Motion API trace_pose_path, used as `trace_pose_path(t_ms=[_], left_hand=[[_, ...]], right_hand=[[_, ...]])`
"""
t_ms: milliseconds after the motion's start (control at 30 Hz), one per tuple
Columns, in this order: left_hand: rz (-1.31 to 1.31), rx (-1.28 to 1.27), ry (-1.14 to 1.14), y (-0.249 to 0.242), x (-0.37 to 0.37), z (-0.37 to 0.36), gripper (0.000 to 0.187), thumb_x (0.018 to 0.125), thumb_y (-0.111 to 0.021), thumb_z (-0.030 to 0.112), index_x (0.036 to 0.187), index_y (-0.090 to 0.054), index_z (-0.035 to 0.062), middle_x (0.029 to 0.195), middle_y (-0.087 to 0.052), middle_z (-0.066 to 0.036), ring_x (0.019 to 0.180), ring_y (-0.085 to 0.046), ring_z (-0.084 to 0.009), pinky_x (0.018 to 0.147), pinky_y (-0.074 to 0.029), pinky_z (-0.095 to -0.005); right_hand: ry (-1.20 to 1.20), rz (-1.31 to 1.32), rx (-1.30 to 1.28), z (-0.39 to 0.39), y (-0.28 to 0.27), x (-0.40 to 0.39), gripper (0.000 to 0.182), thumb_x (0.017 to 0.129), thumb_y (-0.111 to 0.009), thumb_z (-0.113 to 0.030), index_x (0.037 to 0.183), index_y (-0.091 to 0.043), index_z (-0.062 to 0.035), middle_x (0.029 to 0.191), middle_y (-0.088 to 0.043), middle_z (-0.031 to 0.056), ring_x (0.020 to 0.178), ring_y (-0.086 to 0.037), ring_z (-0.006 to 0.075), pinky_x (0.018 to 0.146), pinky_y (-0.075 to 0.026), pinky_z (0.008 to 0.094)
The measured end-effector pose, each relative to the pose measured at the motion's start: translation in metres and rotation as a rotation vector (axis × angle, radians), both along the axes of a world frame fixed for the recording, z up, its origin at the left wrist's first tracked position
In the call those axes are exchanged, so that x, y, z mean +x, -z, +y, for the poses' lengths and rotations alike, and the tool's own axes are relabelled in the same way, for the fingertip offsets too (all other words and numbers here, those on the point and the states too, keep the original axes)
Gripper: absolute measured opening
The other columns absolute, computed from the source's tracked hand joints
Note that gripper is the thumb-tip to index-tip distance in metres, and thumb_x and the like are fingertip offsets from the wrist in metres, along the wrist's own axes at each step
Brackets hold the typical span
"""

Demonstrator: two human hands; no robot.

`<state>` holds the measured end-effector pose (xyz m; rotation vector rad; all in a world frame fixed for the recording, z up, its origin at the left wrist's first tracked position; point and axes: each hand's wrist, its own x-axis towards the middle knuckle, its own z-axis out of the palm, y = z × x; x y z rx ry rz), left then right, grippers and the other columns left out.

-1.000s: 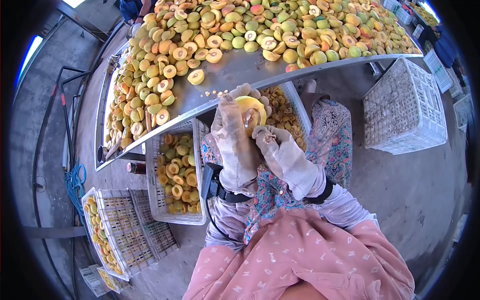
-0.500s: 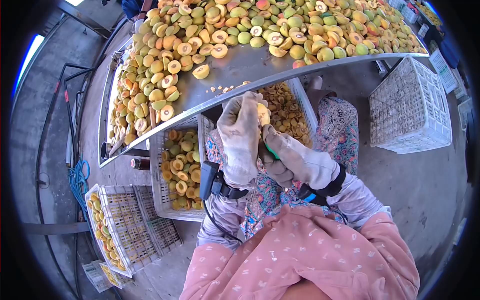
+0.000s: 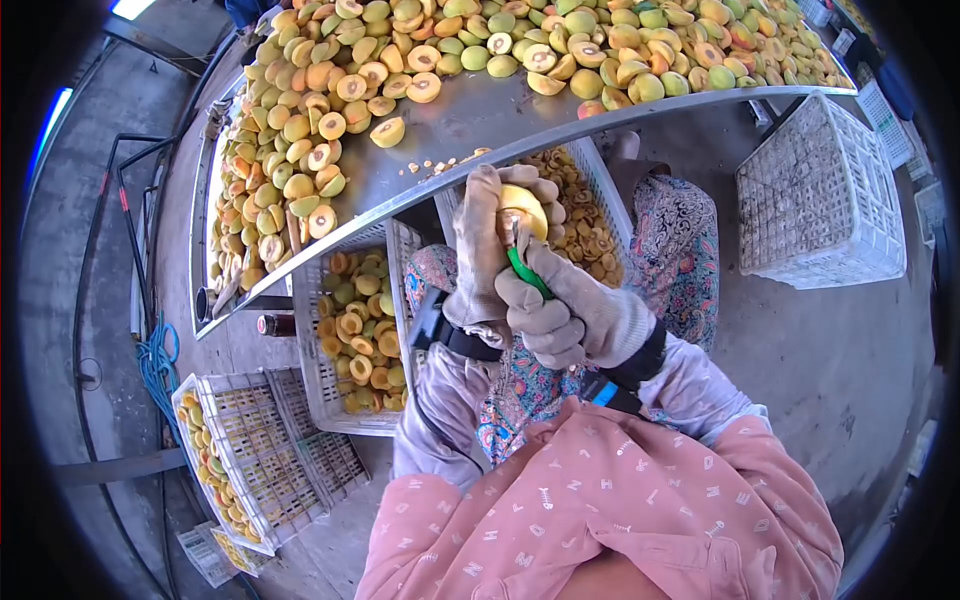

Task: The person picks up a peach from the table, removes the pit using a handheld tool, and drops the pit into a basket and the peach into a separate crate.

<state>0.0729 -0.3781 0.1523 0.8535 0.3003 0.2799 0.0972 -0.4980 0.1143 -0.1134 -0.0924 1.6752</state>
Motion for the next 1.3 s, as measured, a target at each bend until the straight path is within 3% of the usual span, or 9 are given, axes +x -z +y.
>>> trace_pose_path(t_ms=[133, 167, 233, 267, 400, 667, 833, 967, 1300], left_hand=[[-0.071, 0.323, -0.223, 0.070, 0.007, 0.028, 0.038, 0.101, -0.049, 0.037, 0.108, -0.055, 0.0003, 0.100, -0.063, -0.015, 0.086, -0.063, -0.0221, 0.075, -0.057, -0.0316], [-0.114, -0.060, -0.302, 0.082, -0.002, 0.047, 0.042, 0.102, -0.045, 0.040, 0.110, -0.053, -0.0003, 0.106, -0.060, -0.016, 0.090, -0.062, -0.0246, 0.076, -0.057, -0.0318], [0.149, 0.137, -0.601, 0.076, -0.042, 0.076, 0.044, 0.102, -0.046, 0.040, 0.114, -0.057, -0.0004, 0.102, -0.064, -0.015, 0.094, -0.063, -0.0239, 0.081, -0.056, -0.0341], [0.488, 0.911, -0.720, 0.059, -0.070, 0.087, 0.043, 0.100, -0.050, 0.039, 0.107, -0.062, -0.0006, 0.100, -0.066, -0.014, 0.097, -0.064, -0.0227, 0.082, -0.056, -0.0339], [0.663, 0.941, -1.098, 0.072, -0.113, 0.138, 0.037, 0.092, -0.063, 0.035, 0.109, -0.066, 0.0013, 0.116, -0.060, -0.014, 0.102, -0.058, -0.0236, 0.089, -0.050, -0.0376], [0.553, 0.949, -0.568, 0.061, 0.056, 0.199, 0.067, 0.096, -0.048, 0.055, 0.124, -0.055, -0.0048, 0.105, -0.060, -0.017, 0.092, -0.062, -0.0256, 0.079, -0.054, -0.0359], [0.852, 0.760, -0.394, 0.120, 0.142, 0.286, 0.046, 0.084, -0.075, 0.039, 0.100, -0.056, 0.0009, 0.077, -0.060, -0.009, 0.049, -0.053, -0.0144, 0.042, -0.046, -0.0303], [0.418, 0.688, -0.343, 0.126, 0.156, 0.241, 0.032, 0.079, -0.079, 0.014, 0.101, -0.059, 0.0034, 0.085, -0.065, -0.005, 0.061, -0.059, -0.0119, 0.046, -0.047, -0.0259], [0.076, 0.565, -0.150, 0.011, 0.065, 0.072, 0.043, 0.104, -0.038, 0.034, 0.116, -0.059, -0.0016, 0.104, -0.064, -0.009, 0.090, -0.062, -0.0155, 0.079, -0.052, -0.0287]], right_hand=[[0.063, -0.104, 0.047, 0.003, 0.014, 0.002, 0.053, 0.094, -0.039, -0.067, 0.076, -0.046, -0.0173, 0.053, -0.029, -0.0088, 0.036, -0.022, 0.0029, 0.031, -0.016, 0.0229], [0.092, -0.065, 0.013, 0.002, 0.017, 0.003, 0.053, 0.094, -0.039, -0.067, 0.076, -0.046, -0.0170, 0.052, -0.029, -0.0086, 0.035, -0.021, 0.0034, 0.031, -0.016, 0.0232], [0.135, -0.064, 0.002, 0.002, 0.023, 0.019, 0.054, 0.094, -0.040, -0.067, 0.075, -0.046, -0.0167, 0.051, -0.029, -0.0082, 0.036, -0.021, 0.0051, 0.031, -0.016, 0.0237], [0.137, -0.062, 0.003, 0.000, 0.028, 0.025, 0.054, 0.094, -0.040, -0.067, 0.075, -0.046, -0.0167, 0.051, -0.029, -0.0082, 0.036, -0.021, 0.0051, 0.031, -0.016, 0.0237], [0.089, -0.071, -0.089, 0.017, 0.040, 0.035, 0.059, 0.092, -0.035, -0.072, 0.074, -0.047, -0.0173, 0.051, -0.028, -0.0076, 0.036, -0.021, 0.0061, 0.033, -0.019, 0.0250], [0.207, -0.176, -0.411, 0.015, 0.077, 0.062, 0.057, 0.092, -0.041, -0.072, 0.077, -0.045, -0.0162, 0.053, -0.033, -0.0036, 0.037, -0.027, 0.0103, 0.034, -0.024, 0.0276], [0.288, -0.261, -0.610, 0.008, 0.080, 0.071, 0.054, 0.095, -0.043, -0.066, 0.079, -0.048, -0.0149, 0.053, -0.038, -0.0017, 0.038, -0.032, 0.0116, 0.035, -0.027, 0.0286], [0.316, -0.527, -0.740, 0.030, 0.061, 0.076, 0.038, 0.103, -0.044, -0.044, 0.084, -0.052, -0.0119, 0.055, -0.044, -0.0014, 0.038, -0.036, 0.0096, 0.037, -0.032, 0.0277], [0.628, -0.761, -0.426, 0.060, 0.009, 0.066, 0.026, 0.100, -0.058, -0.021, 0.113, -0.065, 0.0002, 0.093, -0.068, 0.0009, 0.077, -0.060, 0.0104, 0.069, -0.050, 0.0254]])
